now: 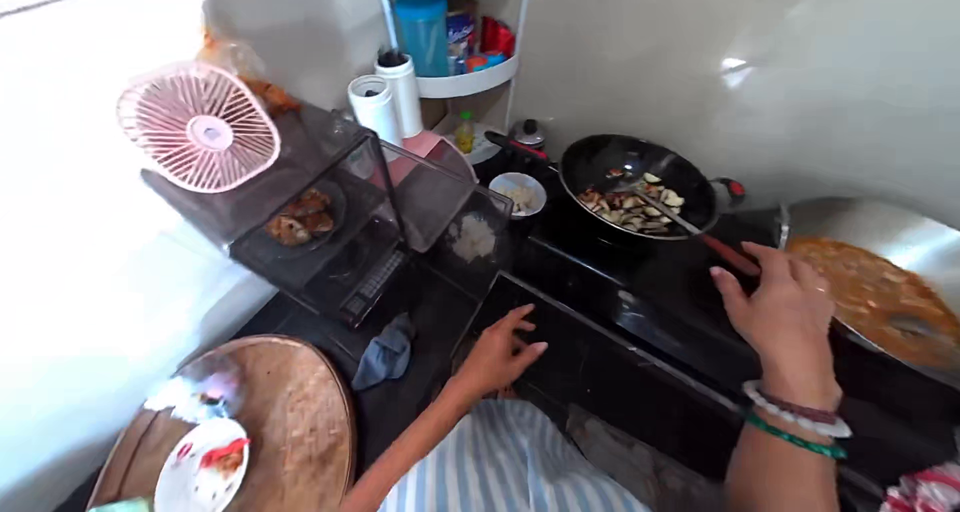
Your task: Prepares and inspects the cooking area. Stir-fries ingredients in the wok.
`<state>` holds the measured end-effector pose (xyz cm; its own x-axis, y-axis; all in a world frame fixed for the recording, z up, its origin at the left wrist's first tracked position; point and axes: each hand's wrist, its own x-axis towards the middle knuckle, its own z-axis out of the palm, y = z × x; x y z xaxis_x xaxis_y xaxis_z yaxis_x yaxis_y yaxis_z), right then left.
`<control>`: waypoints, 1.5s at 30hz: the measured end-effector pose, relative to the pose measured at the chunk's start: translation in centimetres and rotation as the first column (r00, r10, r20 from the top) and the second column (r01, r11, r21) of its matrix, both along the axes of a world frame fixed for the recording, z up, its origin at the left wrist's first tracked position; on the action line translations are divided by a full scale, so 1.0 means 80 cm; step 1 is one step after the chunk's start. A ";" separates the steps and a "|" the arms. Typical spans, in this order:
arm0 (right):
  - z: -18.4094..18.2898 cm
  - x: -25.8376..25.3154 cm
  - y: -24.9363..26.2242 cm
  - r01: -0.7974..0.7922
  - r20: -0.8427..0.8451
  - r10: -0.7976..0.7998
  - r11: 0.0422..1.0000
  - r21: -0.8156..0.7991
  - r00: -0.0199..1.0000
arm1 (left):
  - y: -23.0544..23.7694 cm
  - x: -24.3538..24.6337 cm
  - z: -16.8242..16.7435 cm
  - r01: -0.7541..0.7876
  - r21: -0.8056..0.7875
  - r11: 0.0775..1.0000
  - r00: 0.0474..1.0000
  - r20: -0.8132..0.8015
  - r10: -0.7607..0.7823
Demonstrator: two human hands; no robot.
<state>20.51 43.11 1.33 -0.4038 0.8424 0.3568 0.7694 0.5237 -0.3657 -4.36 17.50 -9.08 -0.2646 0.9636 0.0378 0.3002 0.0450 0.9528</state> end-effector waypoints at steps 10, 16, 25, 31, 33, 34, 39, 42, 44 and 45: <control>-0.022 0.003 0.112 -0.072 0.207 0.132 0.960 -0.272 0.969 | 0.027 -0.015 -0.024 -0.261 -0.112 0.959 0.959 0.082 0.270; -0.003 -0.026 0.118 0.069 0.298 0.050 0.925 -0.373 0.953 | 0.077 0.018 -0.002 -0.256 -0.094 0.962 0.956 0.123 0.266; 0.032 0.022 0.104 -0.018 0.220 0.030 0.998 -0.054 0.975 | 0.326 -0.063 0.046 -0.599 0.057 0.799 0.715 0.488 0.501; 0.088 0.096 0.056 -0.047 0.333 0.026 0.997 0.054 0.943 | 0.435 -0.176 0.051 -0.748 -0.024 0.664 0.466 0.694 0.550; 0.092 0.089 0.053 -0.019 0.375 -0.005 0.998 0.060 0.927 | 0.449 -0.196 0.061 -0.738 -0.009 0.675 0.441 0.750 0.492; 0.089 0.078 0.058 -0.003 0.381 -0.018 0.999 0.054 0.925 | 0.453 -0.203 0.066 -0.728 -0.008 0.685 0.434 0.769 0.470; 0.101 0.061 0.101 -0.066 0.386 0.054 0.998 0.018 0.921 | 0.423 -0.203 0.063 -0.722 0.016 0.692 0.475 0.739 0.478; 0.160 0.056 0.114 -0.059 0.433 0.027 0.996 0.060 0.901 | 0.382 -0.192 0.063 -0.704 0.019 0.710 0.514 0.704 0.490; 0.191 0.037 0.146 -0.030 0.508 0.026 1.000 0.000 0.861 | 0.364 -0.184 0.063 -0.711 0.020 0.703 0.511 0.701 0.497; 0.204 0.020 0.169 -0.012 0.557 0.038 0.999 -0.050 0.829 | 0.356 -0.179 0.062 -0.720 0.023 0.694 0.507 0.700 0.503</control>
